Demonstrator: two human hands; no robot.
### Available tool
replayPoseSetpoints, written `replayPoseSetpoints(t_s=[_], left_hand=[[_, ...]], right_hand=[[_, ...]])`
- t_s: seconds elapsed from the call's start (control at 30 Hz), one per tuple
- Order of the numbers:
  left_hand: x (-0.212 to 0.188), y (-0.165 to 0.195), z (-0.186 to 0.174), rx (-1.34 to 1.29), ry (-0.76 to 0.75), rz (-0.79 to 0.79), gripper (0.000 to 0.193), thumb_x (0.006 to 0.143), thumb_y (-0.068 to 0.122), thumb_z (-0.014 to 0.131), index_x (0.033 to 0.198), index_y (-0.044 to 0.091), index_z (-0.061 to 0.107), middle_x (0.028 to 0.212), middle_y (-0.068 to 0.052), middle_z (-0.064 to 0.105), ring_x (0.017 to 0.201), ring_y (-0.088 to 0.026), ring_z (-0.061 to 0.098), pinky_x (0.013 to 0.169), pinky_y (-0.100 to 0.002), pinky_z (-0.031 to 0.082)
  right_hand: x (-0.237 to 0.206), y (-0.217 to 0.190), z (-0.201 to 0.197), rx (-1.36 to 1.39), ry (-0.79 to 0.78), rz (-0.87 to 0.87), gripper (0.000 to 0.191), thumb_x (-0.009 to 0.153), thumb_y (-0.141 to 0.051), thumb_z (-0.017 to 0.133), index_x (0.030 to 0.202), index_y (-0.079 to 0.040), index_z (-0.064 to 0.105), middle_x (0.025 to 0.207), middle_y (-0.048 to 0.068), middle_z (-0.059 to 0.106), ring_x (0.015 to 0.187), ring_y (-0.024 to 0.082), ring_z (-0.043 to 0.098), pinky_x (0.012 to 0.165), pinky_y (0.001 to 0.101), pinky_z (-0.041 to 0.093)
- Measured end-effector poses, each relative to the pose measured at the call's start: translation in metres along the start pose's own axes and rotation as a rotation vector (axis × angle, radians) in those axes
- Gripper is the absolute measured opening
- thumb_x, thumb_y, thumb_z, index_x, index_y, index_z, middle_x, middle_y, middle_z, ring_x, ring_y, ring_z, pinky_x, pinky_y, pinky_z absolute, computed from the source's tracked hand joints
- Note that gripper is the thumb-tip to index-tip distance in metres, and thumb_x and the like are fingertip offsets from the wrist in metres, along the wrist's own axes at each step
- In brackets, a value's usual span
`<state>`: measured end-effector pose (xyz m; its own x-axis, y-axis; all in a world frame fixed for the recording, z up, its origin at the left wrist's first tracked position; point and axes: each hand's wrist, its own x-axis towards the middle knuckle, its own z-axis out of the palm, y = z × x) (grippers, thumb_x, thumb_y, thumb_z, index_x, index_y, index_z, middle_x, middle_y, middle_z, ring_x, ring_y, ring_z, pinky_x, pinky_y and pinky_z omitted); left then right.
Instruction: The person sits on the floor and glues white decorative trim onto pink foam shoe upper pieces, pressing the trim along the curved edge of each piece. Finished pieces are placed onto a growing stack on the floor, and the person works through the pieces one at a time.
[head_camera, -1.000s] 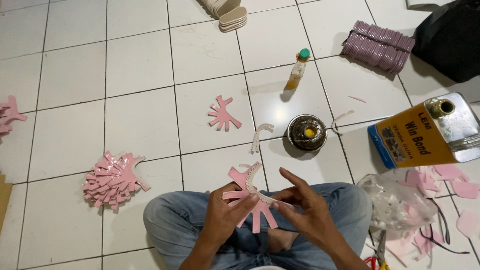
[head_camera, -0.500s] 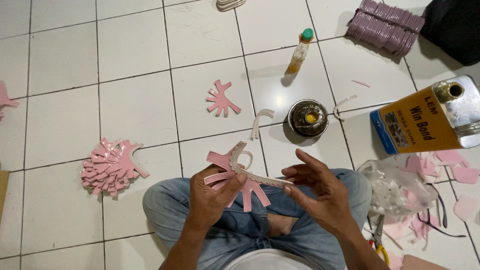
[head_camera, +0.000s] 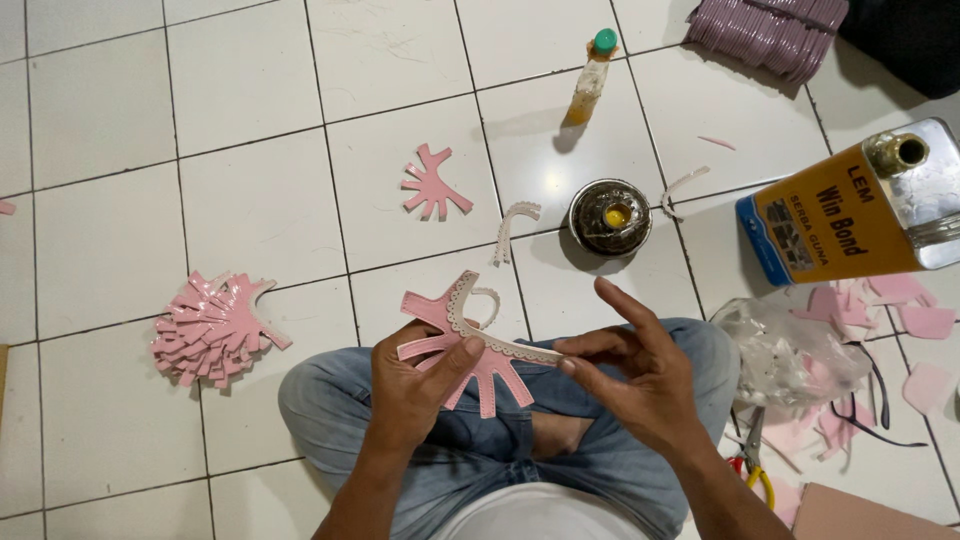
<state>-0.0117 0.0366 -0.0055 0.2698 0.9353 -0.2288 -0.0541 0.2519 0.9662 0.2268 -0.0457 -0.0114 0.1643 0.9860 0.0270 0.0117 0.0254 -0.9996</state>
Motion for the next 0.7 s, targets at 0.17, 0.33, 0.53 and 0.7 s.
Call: replayPoseSetpoints(t_s=[0.17, 0.33, 0.53, 0.7], left_hand=[[-0.003, -0.002, 0.002, 0.011, 0.001, -0.01, 0.022, 0.088, 0.017, 0.081, 0.095, -0.004, 0.077, 0.081, -0.006, 0.074, 0.07, -0.008, 0.063, 0.061, -0.023, 0.051], [-0.001, -0.002, 0.004, 0.021, -0.038, -0.018, 0.02, 0.088, 0.015, 0.079, 0.094, -0.004, 0.077, 0.081, -0.005, 0.076, 0.07, -0.007, 0.064, 0.06, -0.023, 0.053], [-0.001, -0.005, 0.007, 0.028, -0.057, -0.004, 0.019, 0.089, 0.015, 0.078, 0.095, -0.003, 0.076, 0.082, -0.004, 0.076, 0.072, -0.005, 0.064, 0.063, -0.023, 0.054], [0.0, -0.009, 0.005, -0.026, -0.071, -0.04, 0.019, 0.088, 0.014, 0.079, 0.095, -0.003, 0.076, 0.083, -0.004, 0.076, 0.073, -0.006, 0.065, 0.065, -0.023, 0.054]], right_hand=[[0.003, 0.003, 0.002, 0.05, 0.001, 0.088, 0.081, 0.083, 0.005, 0.077, 0.154, -0.003, 0.04, 0.108, 0.014, 0.074, 0.098, 0.017, 0.072, 0.086, 0.0325, 0.062], [0.008, 0.007, 0.004, 0.101, 0.023, 0.144, 0.065, 0.085, 0.003, 0.078, 0.143, 0.002, 0.048, 0.094, 0.014, 0.078, 0.092, 0.017, 0.077, 0.081, 0.0327, 0.065], [0.008, 0.007, 0.008, 0.099, -0.086, 0.169, 0.072, 0.086, 0.001, 0.075, 0.151, -0.003, 0.043, 0.097, 0.011, 0.073, 0.091, 0.013, 0.07, 0.079, 0.0285, 0.06], [0.01, 0.009, 0.014, 0.123, -0.046, 0.266, 0.065, 0.085, 0.002, 0.077, 0.144, -0.001, 0.048, 0.092, 0.009, 0.074, 0.088, 0.013, 0.072, 0.076, 0.0287, 0.061]])
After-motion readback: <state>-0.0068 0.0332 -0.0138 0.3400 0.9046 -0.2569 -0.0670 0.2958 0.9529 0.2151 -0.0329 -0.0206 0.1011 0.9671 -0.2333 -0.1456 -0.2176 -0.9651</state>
